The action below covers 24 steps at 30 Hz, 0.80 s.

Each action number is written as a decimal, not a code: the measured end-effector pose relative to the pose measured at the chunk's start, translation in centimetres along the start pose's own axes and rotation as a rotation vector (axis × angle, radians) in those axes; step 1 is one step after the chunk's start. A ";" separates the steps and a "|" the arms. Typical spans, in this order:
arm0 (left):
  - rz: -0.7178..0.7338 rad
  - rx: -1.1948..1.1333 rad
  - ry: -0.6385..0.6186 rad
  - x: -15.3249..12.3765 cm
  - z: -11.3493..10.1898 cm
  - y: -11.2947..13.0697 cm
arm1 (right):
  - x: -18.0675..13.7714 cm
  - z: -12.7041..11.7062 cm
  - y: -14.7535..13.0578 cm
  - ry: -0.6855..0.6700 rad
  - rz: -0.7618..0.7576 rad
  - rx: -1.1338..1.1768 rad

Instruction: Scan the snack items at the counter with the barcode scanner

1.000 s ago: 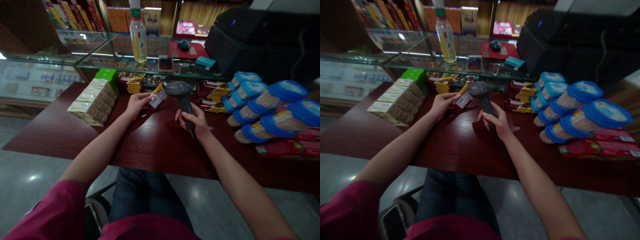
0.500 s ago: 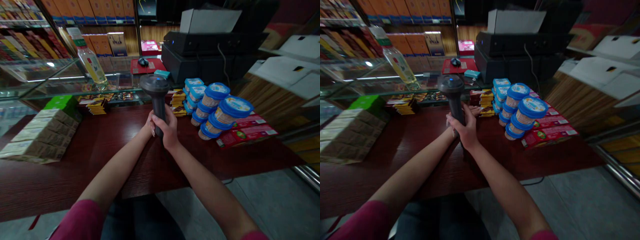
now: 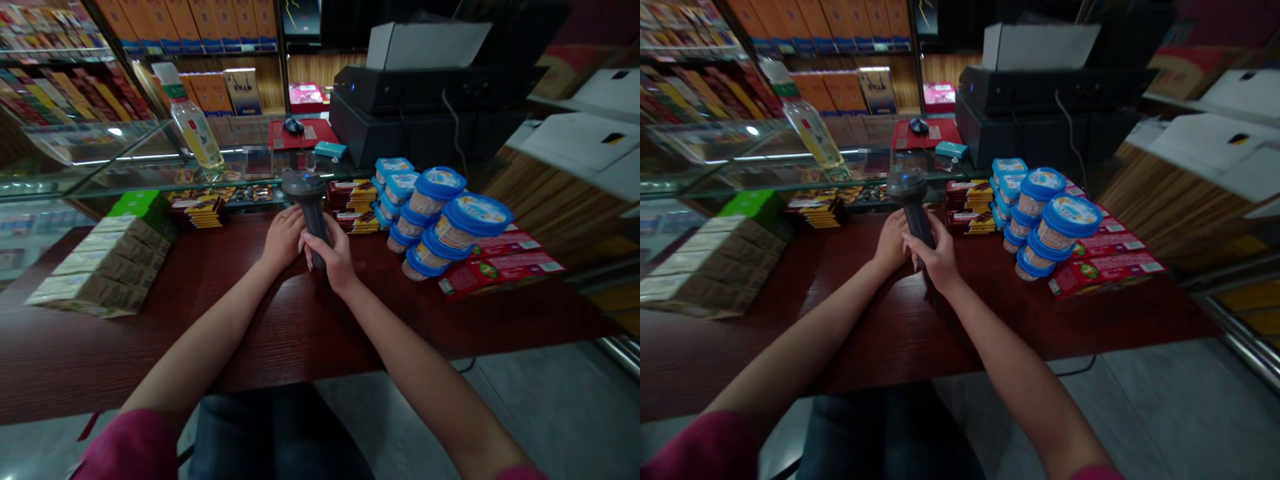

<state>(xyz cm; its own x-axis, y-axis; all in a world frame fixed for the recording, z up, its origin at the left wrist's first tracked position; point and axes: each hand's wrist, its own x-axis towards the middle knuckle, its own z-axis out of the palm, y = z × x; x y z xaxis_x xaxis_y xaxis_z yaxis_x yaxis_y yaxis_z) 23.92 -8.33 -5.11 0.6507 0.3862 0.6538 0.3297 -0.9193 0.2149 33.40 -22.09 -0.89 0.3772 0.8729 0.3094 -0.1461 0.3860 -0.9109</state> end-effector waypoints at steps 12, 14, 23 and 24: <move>-0.482 0.291 0.055 -7.3 -13.3 -13.5 | -1.1 0.9 1.6 -0.267 0.315 0.027; -0.534 0.308 0.021 -6.9 -13.0 -13.4 | -1.2 0.9 1.7 -0.275 0.338 0.005; -0.494 0.100 0.277 -7.4 -13.8 -12.7 | -1.8 1.4 1.0 -0.238 0.341 -0.085; -0.486 0.042 0.318 -7.4 -13.7 -12.2 | -1.9 1.5 0.7 -0.236 0.321 -0.104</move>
<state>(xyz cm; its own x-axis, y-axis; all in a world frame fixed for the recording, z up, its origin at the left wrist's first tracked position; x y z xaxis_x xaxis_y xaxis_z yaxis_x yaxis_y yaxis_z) 5.69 -1.03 -2.67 0.1830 0.7152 0.6746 0.5703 -0.6362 0.5197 31.21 -23.04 -1.73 0.1057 0.9932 0.0480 -0.1248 0.0611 -0.9903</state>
